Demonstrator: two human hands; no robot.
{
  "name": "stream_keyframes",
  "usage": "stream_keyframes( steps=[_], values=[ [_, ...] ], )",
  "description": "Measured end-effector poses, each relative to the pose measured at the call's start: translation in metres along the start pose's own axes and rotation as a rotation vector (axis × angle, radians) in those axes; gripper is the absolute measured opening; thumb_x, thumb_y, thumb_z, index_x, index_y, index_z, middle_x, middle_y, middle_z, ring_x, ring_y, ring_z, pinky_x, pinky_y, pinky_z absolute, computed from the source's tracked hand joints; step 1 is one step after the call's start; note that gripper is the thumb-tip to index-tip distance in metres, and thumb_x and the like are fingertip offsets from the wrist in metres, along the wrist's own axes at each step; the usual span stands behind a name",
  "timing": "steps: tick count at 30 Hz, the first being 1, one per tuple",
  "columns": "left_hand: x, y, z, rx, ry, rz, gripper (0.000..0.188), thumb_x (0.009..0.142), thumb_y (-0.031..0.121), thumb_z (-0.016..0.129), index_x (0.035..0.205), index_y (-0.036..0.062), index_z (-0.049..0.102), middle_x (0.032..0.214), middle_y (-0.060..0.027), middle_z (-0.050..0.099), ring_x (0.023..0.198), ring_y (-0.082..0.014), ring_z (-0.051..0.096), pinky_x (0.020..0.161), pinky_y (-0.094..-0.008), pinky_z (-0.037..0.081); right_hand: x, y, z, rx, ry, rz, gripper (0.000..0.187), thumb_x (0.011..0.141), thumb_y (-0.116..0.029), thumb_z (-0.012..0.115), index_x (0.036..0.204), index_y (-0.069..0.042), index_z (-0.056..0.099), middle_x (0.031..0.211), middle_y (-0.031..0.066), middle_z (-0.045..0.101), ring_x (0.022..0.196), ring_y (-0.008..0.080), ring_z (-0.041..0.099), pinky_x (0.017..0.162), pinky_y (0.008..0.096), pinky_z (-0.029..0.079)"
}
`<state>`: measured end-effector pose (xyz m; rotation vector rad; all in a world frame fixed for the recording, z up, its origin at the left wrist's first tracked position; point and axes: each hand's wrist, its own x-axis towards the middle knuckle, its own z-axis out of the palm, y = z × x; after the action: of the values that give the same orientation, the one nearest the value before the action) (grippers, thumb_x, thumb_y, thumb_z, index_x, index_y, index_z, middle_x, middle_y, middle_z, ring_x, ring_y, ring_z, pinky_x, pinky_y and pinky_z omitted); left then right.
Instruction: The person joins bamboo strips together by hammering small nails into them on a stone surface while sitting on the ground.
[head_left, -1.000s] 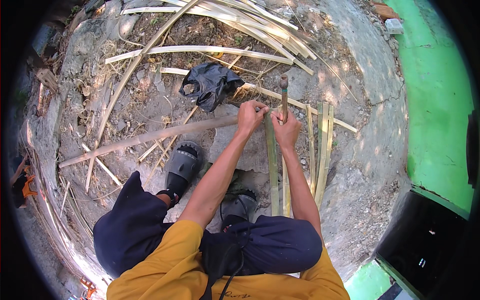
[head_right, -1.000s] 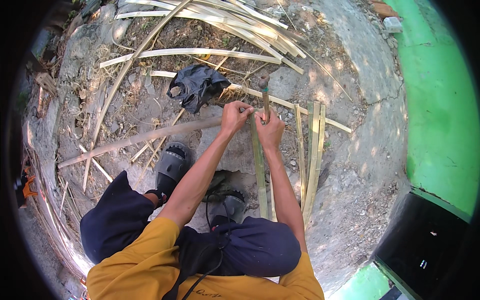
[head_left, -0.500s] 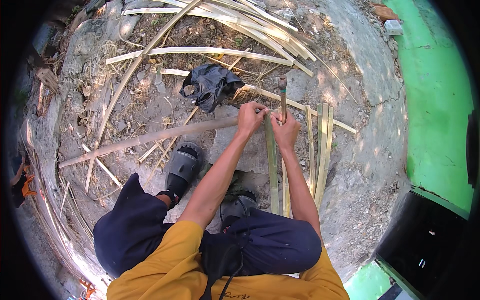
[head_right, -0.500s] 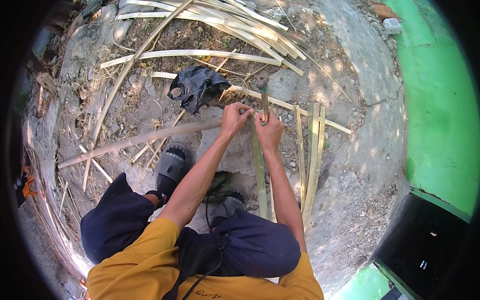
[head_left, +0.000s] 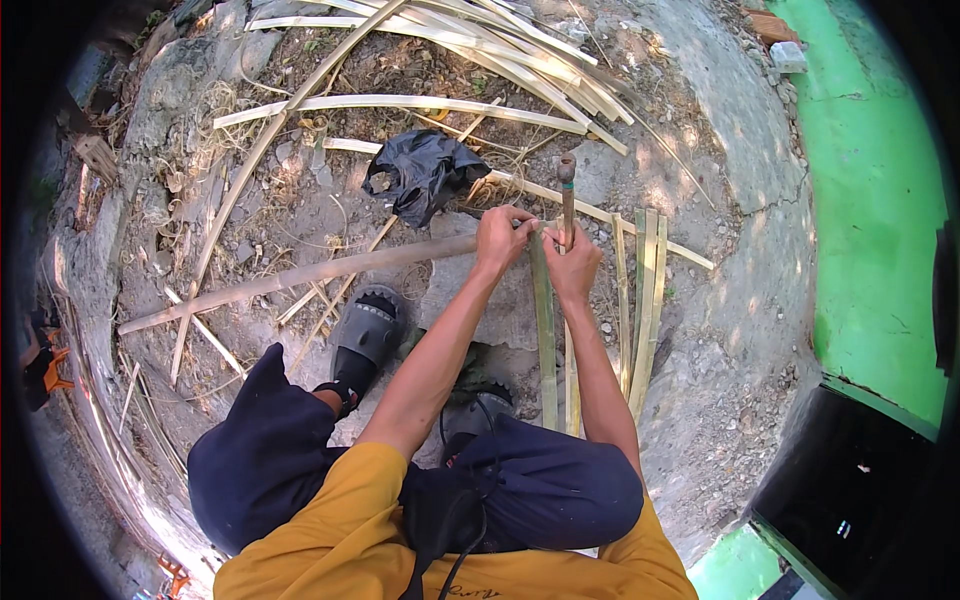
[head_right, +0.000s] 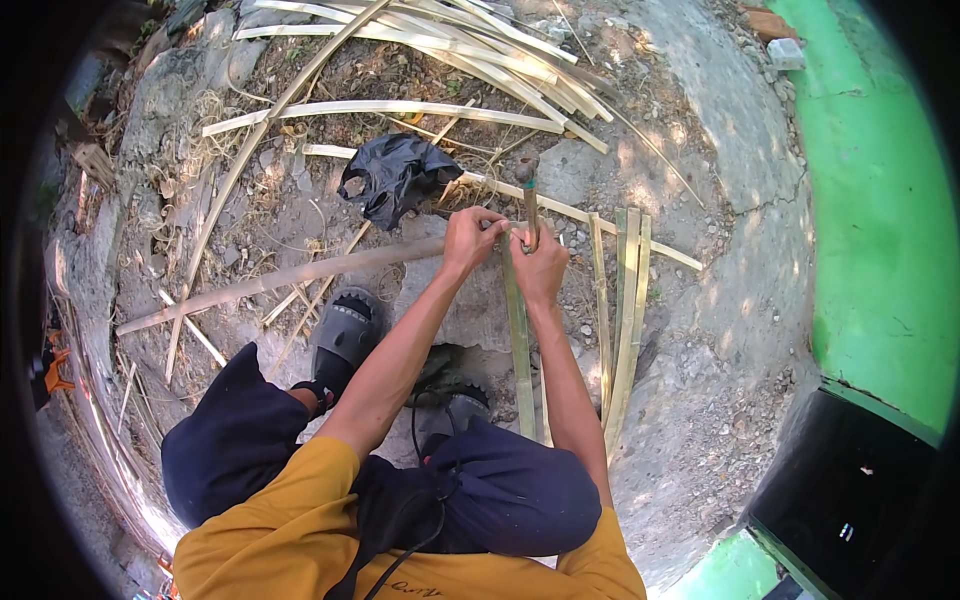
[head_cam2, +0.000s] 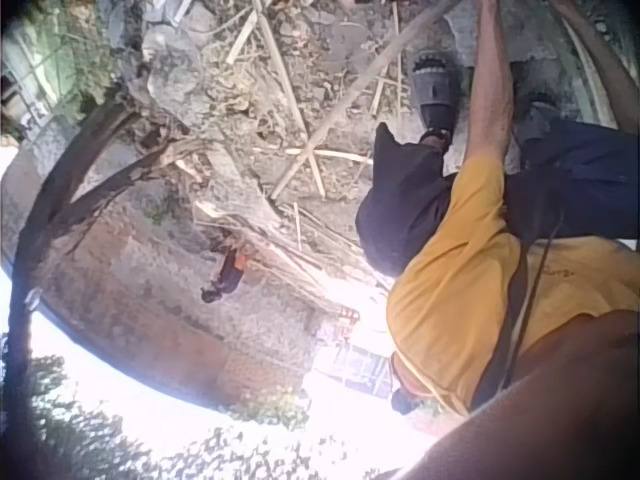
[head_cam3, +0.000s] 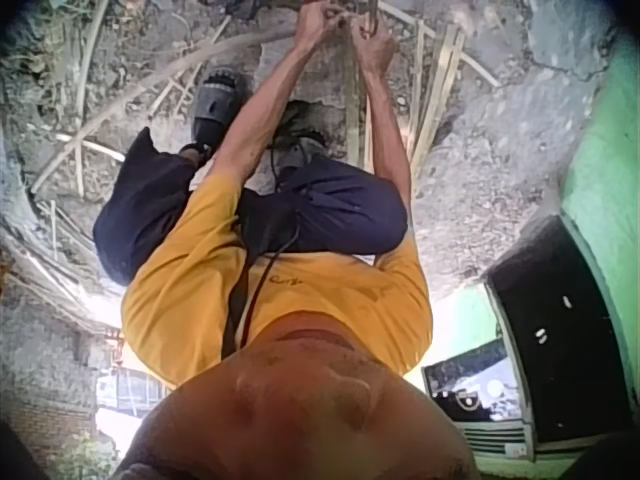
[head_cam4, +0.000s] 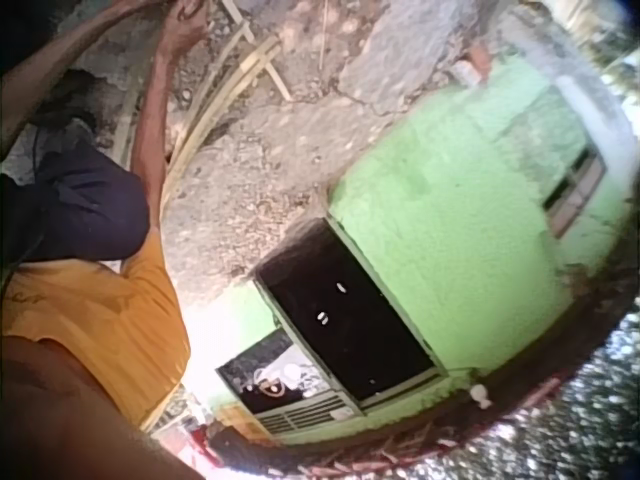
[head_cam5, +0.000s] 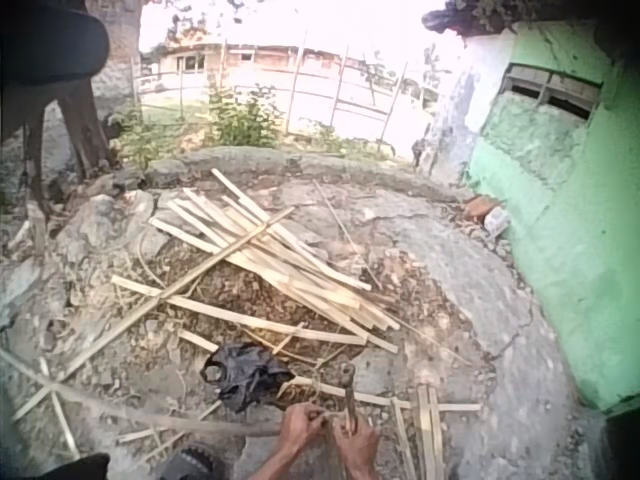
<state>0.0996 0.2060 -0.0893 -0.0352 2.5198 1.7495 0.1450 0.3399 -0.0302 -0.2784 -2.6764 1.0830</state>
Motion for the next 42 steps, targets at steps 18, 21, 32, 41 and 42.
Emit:
stream_keyframes(
  steps=[18, 21, 32, 41, 42],
  values=[
    [-0.077, 0.024, -0.019, -0.033, -0.058, -0.046, 0.036, 0.088, 0.021, 0.083, 0.111, -0.0035, 0.069, 0.08, -0.0132, 0.076, 0.066, -0.0176, 0.069, 0.062, -0.0324, 0.054, -0.001, 0.016, -0.026, 0.072, 0.102, 0.078, 0.022, 0.084, -0.013, 0.082, 0.094, 0.001, 0.069, 0.09, 0.0134, 0.08, 0.079, 0.03, 0.078, 0.072, 0.039, 0.059],
    [-0.109, 0.025, -0.001, -0.063, -0.183, -0.321, 0.035, 0.092, 0.024, 0.081, 0.104, -0.007, 0.07, 0.078, -0.0156, 0.076, 0.064, -0.0176, 0.072, 0.059, -0.0316, 0.056, 0.001, 0.018, -0.032, 0.182, 0.189, 0.193, 0.024, 0.084, -0.01, 0.084, 0.096, 0.005, 0.069, 0.092, 0.0141, 0.081, 0.081, 0.0228, 0.078, 0.075, 0.0376, 0.059],
    [-0.115, 0.0, 0.028, -0.424, -0.214, -0.538, 0.023, 0.095, 0.016, 0.078, 0.098, -0.0069, 0.075, 0.086, -0.0124, 0.078, 0.073, -0.0147, 0.074, 0.063, -0.0301, 0.064, -0.012, 0.019, -0.046, 0.268, 0.194, 0.194, 0.024, 0.086, -0.005, 0.082, 0.089, 0.003, 0.059, 0.088, 0.0153, 0.08, 0.084, 0.0187, 0.078, 0.076, 0.0326, 0.058],
    [-0.116, -0.003, 0.03, -0.485, -0.184, -0.578, 0.018, 0.093, 0.013, 0.079, 0.097, -0.0046, 0.078, 0.083, -0.0097, 0.077, 0.07, -0.0129, 0.072, 0.06, -0.0307, 0.064, -0.016, 0.011, -0.04, 0.255, 0.151, 0.176, 0.025, 0.086, -0.006, 0.082, 0.086, 0.001, 0.057, 0.088, 0.0148, 0.08, 0.084, 0.0199, 0.079, 0.075, 0.0349, 0.058],
    [-0.117, -0.002, 0.03, -0.503, -0.183, -0.584, 0.017, 0.093, 0.013, 0.079, 0.097, -0.0042, 0.078, 0.083, -0.0093, 0.077, 0.07, -0.0125, 0.071, 0.06, -0.0303, 0.064, -0.016, 0.011, -0.04, 0.252, 0.154, 0.165, 0.026, 0.086, -0.006, 0.082, 0.085, 0.001, 0.057, 0.087, 0.0147, 0.08, 0.084, 0.0204, 0.079, 0.075, 0.0353, 0.058]
  ],
)
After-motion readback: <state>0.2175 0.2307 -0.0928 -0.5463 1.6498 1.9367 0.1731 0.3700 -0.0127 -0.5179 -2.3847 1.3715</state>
